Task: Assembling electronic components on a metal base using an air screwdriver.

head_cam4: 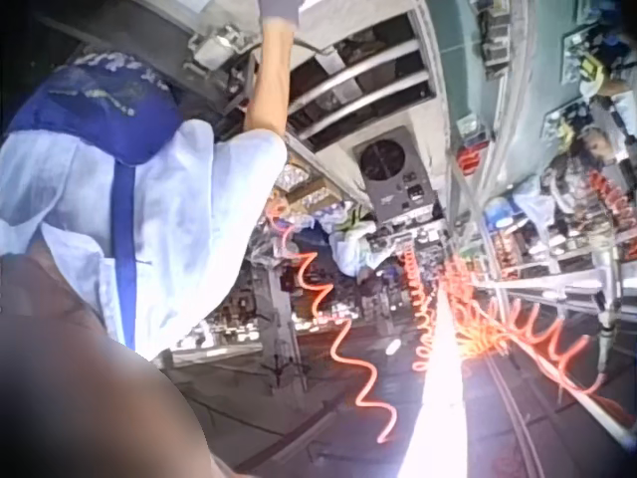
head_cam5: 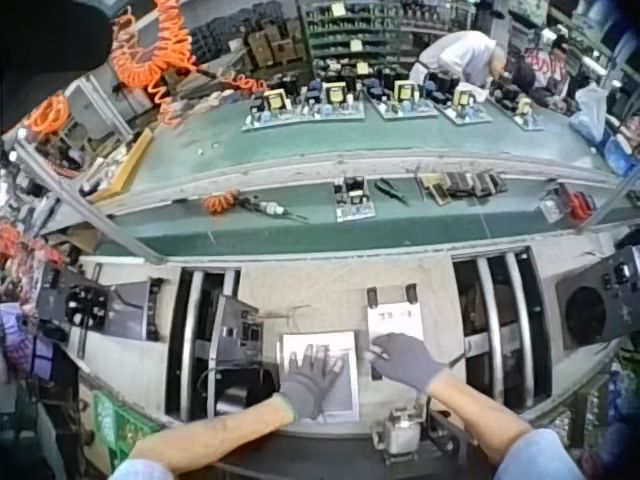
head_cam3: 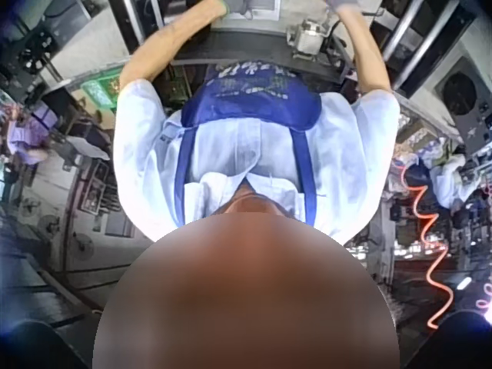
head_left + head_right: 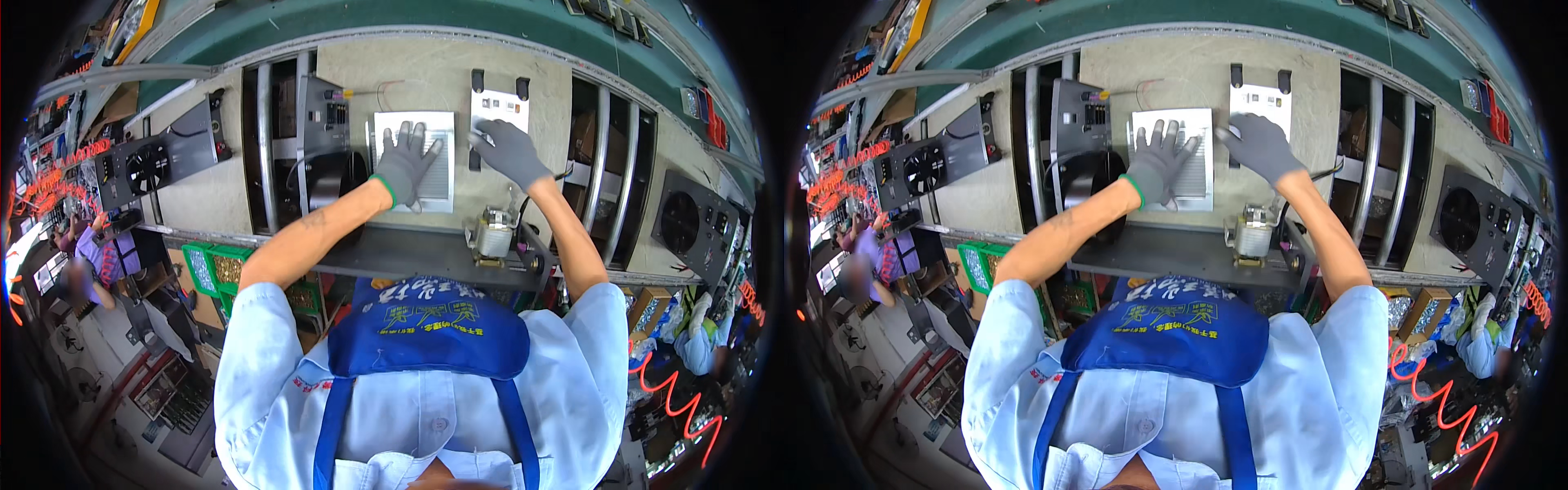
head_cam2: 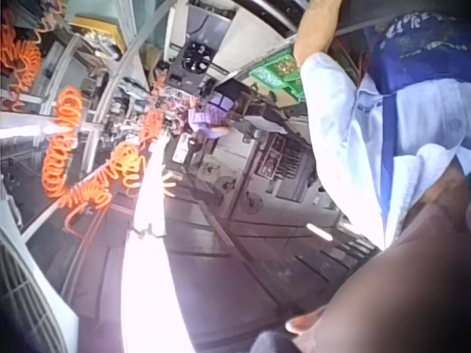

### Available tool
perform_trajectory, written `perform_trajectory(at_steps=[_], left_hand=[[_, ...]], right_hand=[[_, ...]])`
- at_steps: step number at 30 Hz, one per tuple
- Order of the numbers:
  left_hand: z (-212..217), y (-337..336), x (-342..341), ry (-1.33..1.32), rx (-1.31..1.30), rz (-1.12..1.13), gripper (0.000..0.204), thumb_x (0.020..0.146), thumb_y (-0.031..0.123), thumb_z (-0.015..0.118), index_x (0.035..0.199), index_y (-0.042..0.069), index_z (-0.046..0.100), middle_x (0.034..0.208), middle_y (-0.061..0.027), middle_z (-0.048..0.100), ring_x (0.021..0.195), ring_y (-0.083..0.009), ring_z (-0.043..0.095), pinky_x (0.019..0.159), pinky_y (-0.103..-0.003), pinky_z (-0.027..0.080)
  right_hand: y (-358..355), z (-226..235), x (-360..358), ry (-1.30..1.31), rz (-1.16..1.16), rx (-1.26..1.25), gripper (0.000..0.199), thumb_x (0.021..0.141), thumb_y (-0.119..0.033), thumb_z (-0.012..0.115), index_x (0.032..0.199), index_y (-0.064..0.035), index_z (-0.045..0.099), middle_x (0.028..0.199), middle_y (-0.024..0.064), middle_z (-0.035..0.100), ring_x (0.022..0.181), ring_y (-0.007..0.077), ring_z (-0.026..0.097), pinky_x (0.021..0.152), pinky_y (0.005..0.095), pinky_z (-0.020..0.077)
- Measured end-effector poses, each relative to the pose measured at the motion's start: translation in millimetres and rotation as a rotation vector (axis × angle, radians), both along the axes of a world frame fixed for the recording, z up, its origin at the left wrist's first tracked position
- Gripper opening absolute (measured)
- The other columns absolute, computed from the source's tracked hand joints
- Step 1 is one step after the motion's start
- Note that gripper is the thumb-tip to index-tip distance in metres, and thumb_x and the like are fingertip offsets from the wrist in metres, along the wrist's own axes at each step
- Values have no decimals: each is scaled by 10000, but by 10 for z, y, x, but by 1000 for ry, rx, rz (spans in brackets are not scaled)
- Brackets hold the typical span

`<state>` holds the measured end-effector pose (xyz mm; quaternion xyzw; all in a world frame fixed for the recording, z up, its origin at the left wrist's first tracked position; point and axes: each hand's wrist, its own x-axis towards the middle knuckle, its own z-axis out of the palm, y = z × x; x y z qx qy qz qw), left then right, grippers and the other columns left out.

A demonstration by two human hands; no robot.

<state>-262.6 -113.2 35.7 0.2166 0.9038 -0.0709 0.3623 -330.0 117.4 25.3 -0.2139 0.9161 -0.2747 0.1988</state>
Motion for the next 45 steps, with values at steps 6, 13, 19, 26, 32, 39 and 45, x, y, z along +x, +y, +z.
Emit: perform_trajectory(at_steps=[6, 13, 19, 26, 32, 39, 45], left_hand=[[-62, -54, 122, 158, 53, -85, 1289, 583, 497, 892, 1623, 141, 218, 1578, -323, 267, 1446, -509, 293, 1144, -648, 265], [16, -63, 428, 118, 39, -156, 1327, 541, 465, 908, 1621, 131, 213, 1560, -347, 279, 1436, -539, 302, 1134, -590, 313], [70, -40, 714, 82, 15, -132, 1331, 546, 445, 911, 1624, 131, 197, 1565, -357, 271, 1437, -560, 298, 1154, -575, 309], [32, -95, 820, 122, 26, -126, 1288, 594, 474, 900, 1620, 126, 202, 1595, -341, 228, 1467, -537, 258, 1184, -568, 275], [305, -377, 1046, 365, 484, 328, 926, 787, 368, 808, 1533, 57, 355, 1557, -275, 353, 1435, -439, 371, 1177, -523, 324], [654, -1110, 2073, 1184, 616, 773, 427, 886, 46, 676, 1292, -29, 570, 1268, -198, 594, 1156, -323, 624, 987, -390, 515], [305, -1510, 3019, 936, 577, 1379, 371, 909, 71, 662, 1266, -10, 598, 1117, -130, 654, 977, -218, 665, 900, -337, 540]], right_hand=[[608, 436, 1500, -15, -28, 65, 397, 947, -415, 635, 1137, -70, 687, 1048, 193, 687, 972, 388, 658, 844, 501, 513], [568, 490, 2174, 151, -148, 35, 235, 906, -305, 673, 929, -72, 697, 861, 127, 680, 839, 329, 658, 739, 458, 500], [574, 459, 2157, 262, -155, -18, 202, 902, -272, 673, 919, -72, 698, 855, 137, 672, 814, 339, 649, 729, 458, 500], [615, 503, 2142, 304, -129, -123, 181, 892, -241, 686, 951, -70, 696, 889, 123, 693, 868, 315, 661, 750, 425, 511], [1968, 176, 2283, 397, -781, -255, 297, 919, -170, 650, 1165, -8, 689, 1113, 187, 702, 1046, 349, 673, 933, 407, 511], [4083, -1360, 3517, -223, -697, 530, 570, 910, -464, 593, 1236, -1, 655, 1135, 249, 700, 1072, 432, 658, 918, 485, 515], [4392, -2206, 3909, -955, -1208, 10, 433, 920, -419, 616, 1163, -65, 668, 896, 107, 676, 743, 300, 667, 656, 446, 579]])
